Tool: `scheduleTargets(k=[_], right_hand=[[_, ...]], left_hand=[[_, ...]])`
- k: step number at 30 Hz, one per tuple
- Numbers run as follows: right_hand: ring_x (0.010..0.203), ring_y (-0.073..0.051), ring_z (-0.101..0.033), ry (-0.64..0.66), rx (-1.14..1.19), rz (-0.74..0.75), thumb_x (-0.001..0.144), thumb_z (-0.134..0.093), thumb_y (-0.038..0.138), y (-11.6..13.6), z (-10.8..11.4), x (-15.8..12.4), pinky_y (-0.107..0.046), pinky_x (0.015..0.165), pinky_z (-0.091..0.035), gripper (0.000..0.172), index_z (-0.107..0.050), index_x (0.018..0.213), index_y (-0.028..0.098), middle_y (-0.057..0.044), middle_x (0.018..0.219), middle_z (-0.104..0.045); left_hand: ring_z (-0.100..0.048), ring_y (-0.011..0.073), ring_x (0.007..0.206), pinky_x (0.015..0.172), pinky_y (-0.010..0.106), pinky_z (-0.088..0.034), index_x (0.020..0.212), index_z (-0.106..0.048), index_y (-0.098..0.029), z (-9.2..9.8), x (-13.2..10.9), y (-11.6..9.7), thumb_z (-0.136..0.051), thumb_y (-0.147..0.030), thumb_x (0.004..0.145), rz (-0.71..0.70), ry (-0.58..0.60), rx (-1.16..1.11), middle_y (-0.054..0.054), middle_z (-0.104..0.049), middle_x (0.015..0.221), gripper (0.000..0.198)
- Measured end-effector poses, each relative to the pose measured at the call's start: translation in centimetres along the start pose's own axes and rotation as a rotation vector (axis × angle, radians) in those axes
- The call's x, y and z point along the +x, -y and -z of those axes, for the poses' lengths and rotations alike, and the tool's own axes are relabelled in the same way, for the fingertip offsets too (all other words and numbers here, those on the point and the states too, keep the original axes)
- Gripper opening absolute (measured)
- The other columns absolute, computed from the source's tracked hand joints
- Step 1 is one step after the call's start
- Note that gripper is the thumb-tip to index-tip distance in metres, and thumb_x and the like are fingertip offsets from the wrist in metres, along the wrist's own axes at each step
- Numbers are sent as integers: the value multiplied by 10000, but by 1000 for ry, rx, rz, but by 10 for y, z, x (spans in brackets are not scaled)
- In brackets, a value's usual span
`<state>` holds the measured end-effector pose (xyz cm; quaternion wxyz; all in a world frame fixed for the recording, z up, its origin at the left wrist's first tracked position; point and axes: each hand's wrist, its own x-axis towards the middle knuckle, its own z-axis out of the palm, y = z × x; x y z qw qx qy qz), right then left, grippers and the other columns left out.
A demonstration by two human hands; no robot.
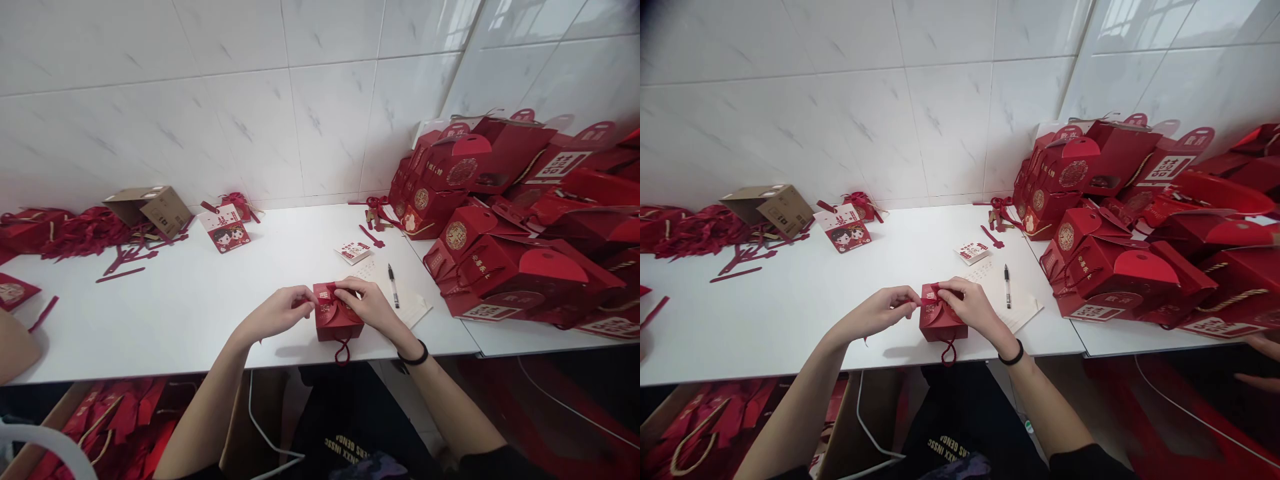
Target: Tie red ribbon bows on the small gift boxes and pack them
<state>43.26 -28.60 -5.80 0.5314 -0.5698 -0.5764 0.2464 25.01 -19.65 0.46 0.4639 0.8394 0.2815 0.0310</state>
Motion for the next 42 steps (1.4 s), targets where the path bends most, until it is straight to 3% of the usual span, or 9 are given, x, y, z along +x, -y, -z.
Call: scheduleTargets(k=[8, 11, 14, 17, 21, 27, 34, 38, 42], right_hand=[[849, -174, -603, 13, -61, 30, 840, -473, 210, 2, -4, -3, -323, 763, -481, 184, -636, 926, 213, -43, 910, -647], [869, -170, -616, -23, -33, -32, 817, -514, 210, 2, -7, -3, -322, 777, -486, 139, -567, 946, 216, -30, 907, -656], [855, -168, -631, -59, 7, -98, 801, -542, 209, 1, -9, -4, -329, 787, -488, 221, -511, 1019, 224, -11, 860, -674], [858, -163, -641, -62, 31, -121, 794, -549, 201, 1, -8, -2, -319, 796, -492, 217, -557, 1010, 222, -15, 884, -688], [815, -161, -648, -64, 40, -114, 782, -554, 205, 3, -7, 0, -292, 750, -508, 130, -637, 881, 212, -18, 880, -690], [791, -168, -637, -48, 21, -104, 790, -538, 215, 7, -6, 2, -296, 720, -496, 126, -656, 834, 204, -21, 848, -691], [699, -152, -612, -43, 11, -112, 758, -529, 182, 4, -8, 6, -288, 680, -472, 100, -625, 785, 195, -4, 777, -676], [714, -160, -615, -93, 131, -141, 716, -567, 208, 1, -12, 6, -292, 672, -472, 63, -546, 773, 195, -1, 767, -652], [690, -161, -616, -124, 210, -164, 706, -612, 259, 0, -16, 4, -291, 656, -470, 168, -454, 733, 207, 18, 710, -622]], left_hand=[[-531, 140, 632, 572, 258, -391, 816, -535, -206, -7, 1, -3, -414, -199, 829, -58, -143, 422, -12, -581, 727, 122], [-555, 127, 681, 641, 277, -442, 824, -549, -200, -9, 3, -4, -423, -214, 855, -181, -205, 480, 26, -569, 932, 130], [-568, 135, 784, 709, 284, -462, 848, -566, -200, -7, 6, -5, -431, -200, 868, -339, -230, 534, 43, -535, 1039, 137], [-564, 141, 768, 663, 269, -454, 877, -567, -203, -5, 8, -10, -403, -178, 888, -387, -196, 614, 25, -571, 929, 166], [-557, 150, 686, 598, 272, -424, 904, -551, -178, 1, 11, -19, -399, -227, 911, -313, -185, 748, 31, -586, 873, 160], [-501, 137, 607, 533, 251, -349, 751, -538, -186, 11, 18, -32, -449, -316, 892, -302, -95, 778, 9, -532, 747, 212], [-513, 133, 652, 565, 250, -338, 760, -609, -196, 25, 38, -49, -394, -124, 830, -418, 48, 791, 26, -549, 845, 237], [-551, 150, 737, 642, 249, -373, 795, -630, -218, 34, 62, -58, -424, -123, 790, -429, 153, 695, 9, -600, 825, 227], [-556, 146, 703, 623, 242, -389, 782, -618, -212, 39, 89, -50, -521, -207, 761, -344, 225, 500, -9, -625, 753, 100]])
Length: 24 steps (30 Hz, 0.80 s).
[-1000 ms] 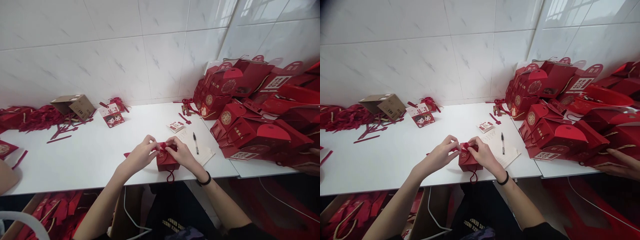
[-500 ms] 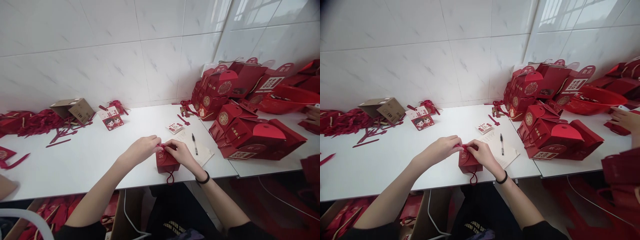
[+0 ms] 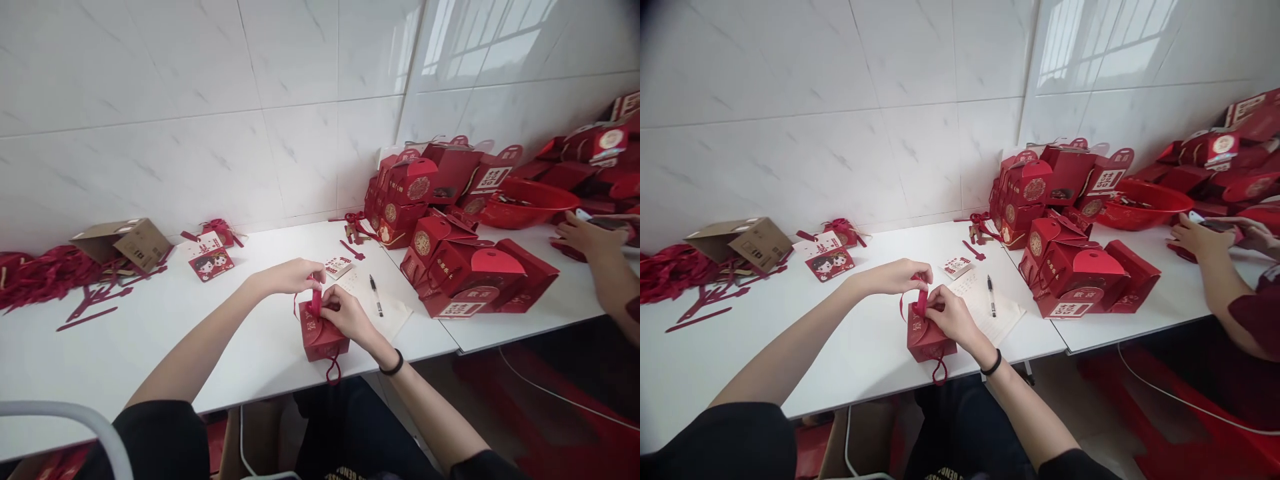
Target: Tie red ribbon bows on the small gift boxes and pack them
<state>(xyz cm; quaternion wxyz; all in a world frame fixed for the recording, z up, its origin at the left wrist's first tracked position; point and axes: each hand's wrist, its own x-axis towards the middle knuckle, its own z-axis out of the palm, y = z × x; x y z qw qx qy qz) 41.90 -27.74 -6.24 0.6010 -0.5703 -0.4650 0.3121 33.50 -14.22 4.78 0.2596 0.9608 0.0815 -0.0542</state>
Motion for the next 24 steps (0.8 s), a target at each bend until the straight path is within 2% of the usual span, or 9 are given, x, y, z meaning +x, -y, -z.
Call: scheduleTargets(k=[3, 6, 8, 12, 14, 19, 24], right_hand=[[653, -156, -602, -30, 3, -13, 701, -624, 270, -2, -1, -3, -278, 615, -458, 201, -431, 708, 212, 29, 671, -605], [628, -149, -579, -57, 17, 6, 702, -628, 297, -5, -1, -4, -269, 587, -445, 226, -419, 680, 214, 33, 645, -580], [620, -147, -567, -71, 14, 23, 711, -631, 330, -7, -1, -4, -269, 585, -440, 246, -420, 663, 213, 28, 638, -572], [628, -146, -557, -89, -1, 50, 718, -626, 383, -8, 0, -6, -271, 590, -450, 263, -438, 654, 210, 12, 664, -581], [622, -143, -543, -104, -28, 60, 720, -625, 399, -9, 2, -8, -268, 582, -449, 260, -460, 663, 206, 6, 672, -571], [644, -143, -530, -111, -86, 73, 744, -622, 380, -9, 5, -11, -269, 603, -441, 209, -525, 727, 195, -9, 705, -575], [661, -150, -541, -117, -146, 72, 753, -614, 345, -7, 6, -13, -288, 638, -451, 166, -545, 748, 195, -21, 736, -598]], left_hand=[[-570, 142, 706, 641, 248, -419, 735, -600, -194, -7, 10, 18, -546, -230, 741, -15, 64, -168, -11, -626, 742, 65], [-572, 142, 694, 655, 266, -443, 752, -598, -190, -23, 11, 30, -541, -253, 744, 9, 41, -267, -9, -625, 741, 85], [-572, 148, 731, 686, 278, -450, 756, -603, -188, -36, 5, 33, -536, -259, 751, 20, -53, -269, 2, -628, 775, 97], [-550, 177, 869, 803, 321, -436, 748, -614, -195, -67, -17, 30, -529, -188, 735, 22, -349, -191, 21, -624, 842, 87], [-542, 183, 885, 841, 343, -426, 759, -622, -199, -82, -28, 26, -529, -178, 743, 31, -454, -199, 25, -630, 854, 97], [-553, 188, 927, 851, 347, -434, 768, -641, -193, -112, -45, 12, -511, -229, 797, 82, -619, -344, 52, -650, 921, 138], [-568, 206, 982, 964, 397, -360, 793, -626, -198, -127, -46, 1, -545, -292, 802, 136, -748, -409, 46, -673, 969, 124]])
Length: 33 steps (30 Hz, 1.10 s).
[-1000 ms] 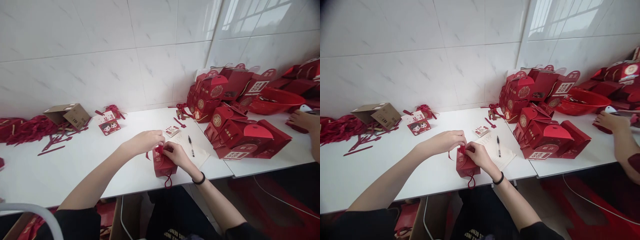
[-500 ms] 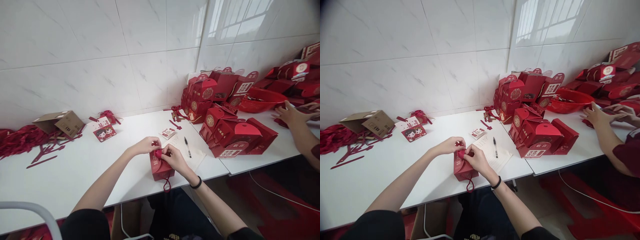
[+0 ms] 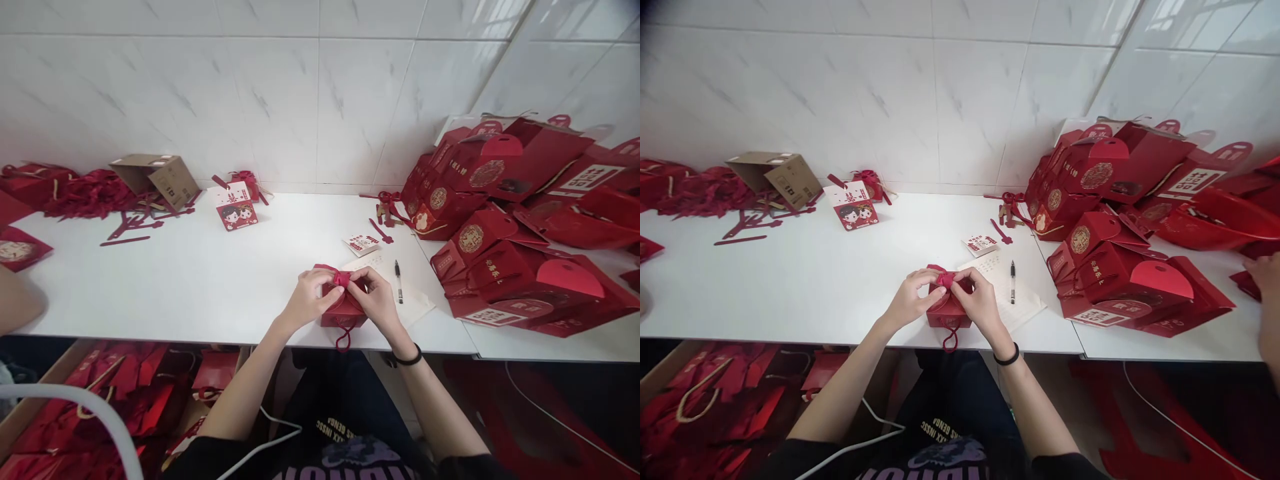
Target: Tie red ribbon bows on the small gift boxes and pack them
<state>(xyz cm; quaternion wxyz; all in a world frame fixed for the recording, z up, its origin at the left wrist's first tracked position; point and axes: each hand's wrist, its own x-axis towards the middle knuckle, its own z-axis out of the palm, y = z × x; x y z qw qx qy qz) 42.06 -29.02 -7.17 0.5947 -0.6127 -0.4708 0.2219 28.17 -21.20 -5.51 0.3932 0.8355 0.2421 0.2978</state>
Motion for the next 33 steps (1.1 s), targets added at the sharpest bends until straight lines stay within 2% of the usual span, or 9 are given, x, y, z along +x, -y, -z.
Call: scheduleTargets(k=[6, 9, 14, 18, 22, 27, 33], right_hand=[[697, -165, -564, 1, -4, 5, 747, -613, 359, 0, 0, 0, -309, 670, -474, 171, -560, 759, 196, -31, 758, -619], [693, -162, -562, 4, -3, 24, 746, -605, 335, -1, 1, 0, -306, 670, -470, 143, -561, 753, 199, -27, 752, -615], [680, -155, -553, 11, -7, 36, 758, -596, 296, -2, 0, 0, -298, 651, -458, 102, -564, 756, 199, -23, 745, -606], [697, -161, -555, 46, -14, 61, 765, -590, 291, 0, 3, 2, -300, 648, -455, 98, -560, 759, 198, -28, 758, -604], [676, -149, -543, 126, -48, 77, 766, -585, 265, 6, 10, 5, -288, 630, -435, 71, -570, 757, 196, -18, 747, -607], [722, -150, -552, 205, -32, 72, 779, -573, 239, 5, 15, 9, -281, 655, -428, 46, -583, 780, 195, -13, 767, -615], [695, -137, -543, 218, -6, 79, 790, -564, 228, 0, 16, 11, -266, 648, -433, 38, -580, 787, 193, -2, 754, -606]], left_hand=[[-550, 192, 900, 916, 378, -382, 842, -586, -193, -9, -2, -1, -482, -364, 853, 110, -93, -19, 41, -654, 890, 200], [-552, 180, 896, 885, 350, -407, 828, -564, -198, -12, -1, -1, -459, -353, 867, 85, -106, -48, 37, -638, 883, 191], [-566, 171, 923, 843, 313, -443, 826, -541, -193, -16, -1, -2, -448, -331, 874, 12, -171, -127, 63, -601, 986, 173], [-571, 182, 874, 799, 316, -444, 816, -522, -204, -20, -2, -1, -441, -358, 876, 116, -171, -77, 33, -620, 839, 184], [-572, 192, 872, 732, 304, -451, 807, -526, -208, -22, -3, 1, -453, -377, 858, 180, -201, -70, 37, -620, 831, 191], [-552, 143, 694, 652, 272, -437, 782, -515, -192, -23, -1, 0, -485, -382, 832, 205, -200, -264, 12, -601, 735, 199], [-454, 93, 543, 572, 229, -381, 715, -501, -181, -26, 3, 0, -519, -376, 805, 215, -205, -445, -40, -527, 594, 215]])
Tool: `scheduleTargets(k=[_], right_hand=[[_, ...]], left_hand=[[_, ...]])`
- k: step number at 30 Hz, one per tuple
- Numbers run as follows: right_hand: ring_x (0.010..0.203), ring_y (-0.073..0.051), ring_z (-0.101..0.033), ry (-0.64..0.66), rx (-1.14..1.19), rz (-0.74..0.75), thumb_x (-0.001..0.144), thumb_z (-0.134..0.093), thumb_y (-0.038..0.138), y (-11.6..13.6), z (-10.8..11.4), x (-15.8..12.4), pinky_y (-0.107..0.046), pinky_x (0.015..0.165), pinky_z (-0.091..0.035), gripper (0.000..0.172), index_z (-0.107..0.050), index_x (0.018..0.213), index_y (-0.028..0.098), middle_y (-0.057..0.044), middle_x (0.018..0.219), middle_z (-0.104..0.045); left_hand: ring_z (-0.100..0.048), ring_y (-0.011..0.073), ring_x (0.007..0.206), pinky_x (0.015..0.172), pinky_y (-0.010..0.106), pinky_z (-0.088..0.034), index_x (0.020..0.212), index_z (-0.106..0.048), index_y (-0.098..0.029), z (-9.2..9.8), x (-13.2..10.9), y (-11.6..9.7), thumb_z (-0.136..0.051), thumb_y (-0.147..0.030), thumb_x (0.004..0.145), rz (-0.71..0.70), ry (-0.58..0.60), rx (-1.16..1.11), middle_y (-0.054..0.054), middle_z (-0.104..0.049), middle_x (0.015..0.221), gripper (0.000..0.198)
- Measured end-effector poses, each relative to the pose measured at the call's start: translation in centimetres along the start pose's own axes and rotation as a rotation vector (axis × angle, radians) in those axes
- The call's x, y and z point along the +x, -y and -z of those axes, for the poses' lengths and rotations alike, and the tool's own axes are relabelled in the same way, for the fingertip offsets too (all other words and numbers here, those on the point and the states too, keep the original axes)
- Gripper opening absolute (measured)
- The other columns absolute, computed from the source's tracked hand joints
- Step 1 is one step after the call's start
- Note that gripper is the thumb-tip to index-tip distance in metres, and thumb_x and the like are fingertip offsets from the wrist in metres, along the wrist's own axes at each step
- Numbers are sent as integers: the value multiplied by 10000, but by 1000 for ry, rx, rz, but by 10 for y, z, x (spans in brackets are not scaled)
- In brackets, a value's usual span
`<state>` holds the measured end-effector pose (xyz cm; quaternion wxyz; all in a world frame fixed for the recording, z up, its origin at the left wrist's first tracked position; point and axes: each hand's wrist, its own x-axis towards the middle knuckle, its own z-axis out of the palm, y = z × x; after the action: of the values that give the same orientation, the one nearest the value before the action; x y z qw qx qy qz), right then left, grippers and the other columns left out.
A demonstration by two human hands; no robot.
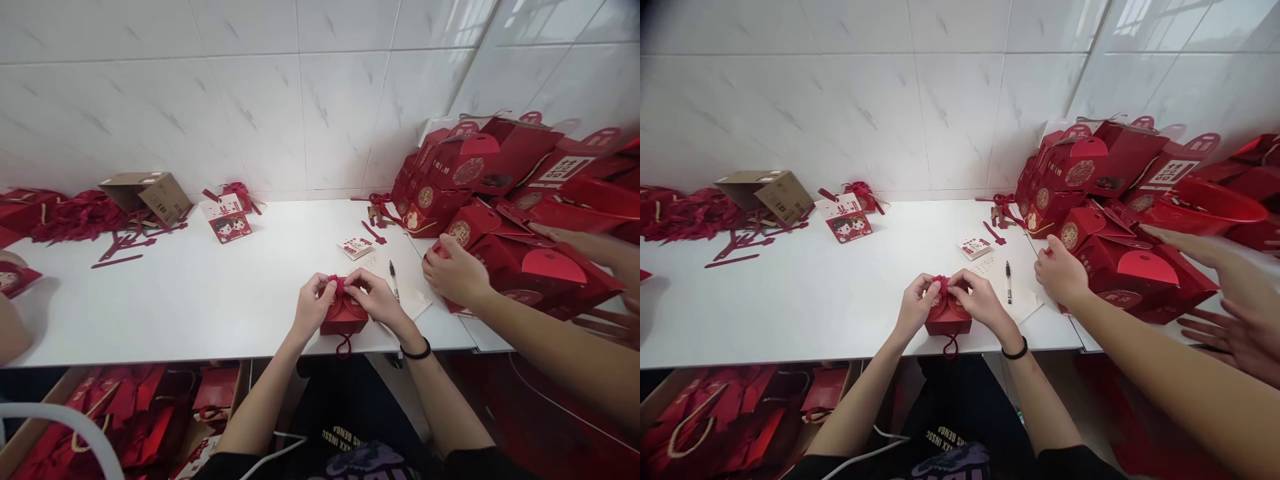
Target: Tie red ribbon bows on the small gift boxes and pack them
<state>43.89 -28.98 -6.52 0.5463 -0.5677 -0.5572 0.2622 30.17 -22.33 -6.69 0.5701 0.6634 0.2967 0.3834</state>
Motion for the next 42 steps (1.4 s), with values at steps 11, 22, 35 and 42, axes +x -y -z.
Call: scheduleTargets(k=[11, 22, 35, 42], right_hand=[[674, -123, -530, 32, -59, 27, 803, -505, 164, 6, 1, -2, -249, 649, -439, 56, -546, 778, 195, 14, 729, -576], [700, -124, -542, -13, -128, 78, 803, -487, 136, 7, -3, -1, -252, 665, -445, 89, -547, 787, 199, 6, 755, -585], [657, -120, -535, -37, -124, 86, 781, -510, 149, 5, -1, -2, -244, 610, -442, 72, -558, 789, 202, 6, 753, -597], [684, -132, -560, -48, -116, 69, 781, -531, 186, 6, -2, -1, -261, 634, -461, 31, -559, 791, 196, -5, 762, -608]], left_hand=[[-455, 95, 550, 579, 224, -372, 728, -502, -185, -1, 0, 7, -551, -357, 778, -8, -27, -15, -47, -522, 592, 186], [-431, 84, 504, 498, 206, -329, 773, -470, -194, 0, 3, 9, -523, -376, 793, 40, 28, -83, -58, -490, 568, 191], [-551, 137, 690, 643, 264, -430, 873, -530, -182, 7, 2, 4, -507, -305, 730, -142, 162, -65, 13, -588, 770, 190], [-589, 138, 710, 684, 269, -454, 859, -524, -190, 3, 2, 2, -618, -284, 723, -114, 86, 77, 11, -626, 769, 190]])
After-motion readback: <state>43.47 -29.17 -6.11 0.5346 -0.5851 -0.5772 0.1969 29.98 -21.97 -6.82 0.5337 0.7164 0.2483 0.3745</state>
